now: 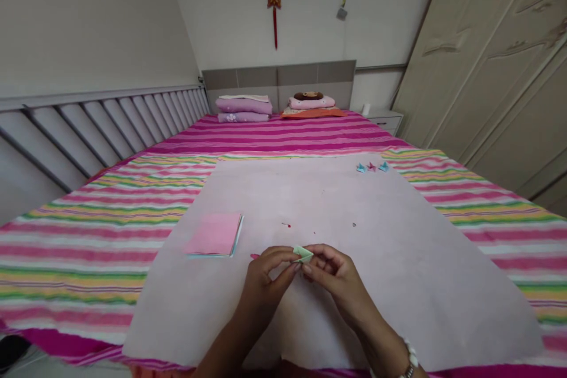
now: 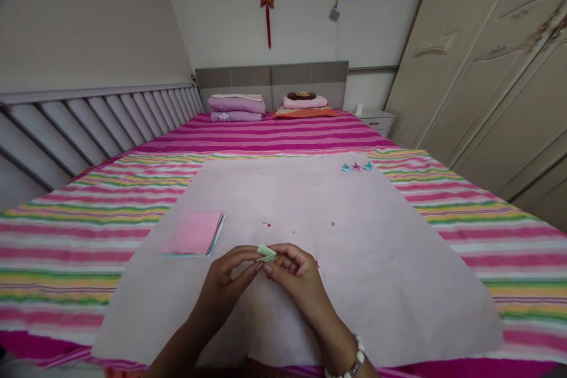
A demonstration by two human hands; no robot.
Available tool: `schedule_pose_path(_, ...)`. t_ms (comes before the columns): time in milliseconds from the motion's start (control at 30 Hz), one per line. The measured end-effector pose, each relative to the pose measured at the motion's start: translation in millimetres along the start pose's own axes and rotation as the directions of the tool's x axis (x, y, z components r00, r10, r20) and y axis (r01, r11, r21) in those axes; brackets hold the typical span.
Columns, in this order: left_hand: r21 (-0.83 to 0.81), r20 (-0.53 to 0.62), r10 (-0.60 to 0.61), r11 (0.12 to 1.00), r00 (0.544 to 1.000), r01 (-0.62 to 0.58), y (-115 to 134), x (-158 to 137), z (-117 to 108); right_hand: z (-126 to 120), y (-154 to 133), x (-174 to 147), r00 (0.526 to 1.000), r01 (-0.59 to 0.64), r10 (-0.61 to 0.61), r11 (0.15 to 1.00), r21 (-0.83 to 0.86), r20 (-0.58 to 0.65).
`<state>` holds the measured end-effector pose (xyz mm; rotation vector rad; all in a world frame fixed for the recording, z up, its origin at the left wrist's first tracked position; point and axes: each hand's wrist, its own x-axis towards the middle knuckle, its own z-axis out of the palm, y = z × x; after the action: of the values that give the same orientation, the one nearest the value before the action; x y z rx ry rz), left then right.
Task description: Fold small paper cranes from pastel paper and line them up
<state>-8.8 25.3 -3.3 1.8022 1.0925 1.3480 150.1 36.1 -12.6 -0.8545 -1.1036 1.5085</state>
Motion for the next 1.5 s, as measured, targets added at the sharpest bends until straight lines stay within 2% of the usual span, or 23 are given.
schedule_pose_path(133,-0.048,0.018,-0.108,0.993,0.994,0.109,4,0,1,2,-2,1,0.999,-0.015,0.016,1.0,0.013,-0.032)
schedule_pose_path(233,-0.083,-0.04,-0.246,0.967,0.969,0.242,3,1,5,3,-4,0,0.998,-0.017,0.017,1.0,0.007,-0.063)
schedule_pose_path(300,-0.177,-0.065,-0.313,0.938,0.948,0.298,4,3,6,4,-5,-2,0.997,-0.019,0.019,1.0,-0.005,-0.076)
schedule_pose_path(400,-0.32,0.02,-0.374,0.876,0.927,0.36,5,6,6,5,-3,-3,0.997,-0.017,0.015,0.999,-0.029,-0.074)
schedule_pose_path(467,-0.36,0.056,-0.395,0.849,0.917,0.388,7,7,6,6,-2,-3,0.997,-0.018,0.016,0.999,-0.032,-0.071)
schedule_pose_path(600,-0.374,0.042,-0.4,0.844,0.916,0.385,10,9,5,8,-2,-2,0.998,-0.029,0.026,0.998,-0.053,-0.05)
schedule_pose_path(700,-0.399,0.067,-0.388,0.834,0.919,0.381,11,9,6,11,-3,-2,1.0,-0.026,0.025,0.991,-0.128,-0.011)
schedule_pose_path(933,-0.459,0.051,-0.405,0.803,0.913,0.382,8,6,7,12,-1,-6,0.996,0.02,0.002,0.972,-0.235,0.092)
schedule_pose_path(1133,-0.445,0.087,-0.437,0.787,0.895,0.427,6,5,6,14,0,-10,0.993,0.073,-0.041,0.951,-0.3,0.109)
schedule_pose_path(1333,-0.305,0.041,-0.43,0.854,0.902,0.421,3,7,0,11,1,-6,0.992,0.009,0.026,0.961,-0.278,0.125)
schedule_pose_path(1433,-0.214,0.021,-0.384,0.9,0.923,0.379,7,11,-3,9,-1,-2,0.997,0.009,0.011,0.971,-0.24,0.082)
schedule_pose_path(1500,-0.188,0.062,-0.372,0.907,0.926,0.377,9,14,-4,8,-2,0,0.999,-0.001,0.008,0.982,-0.189,0.032)
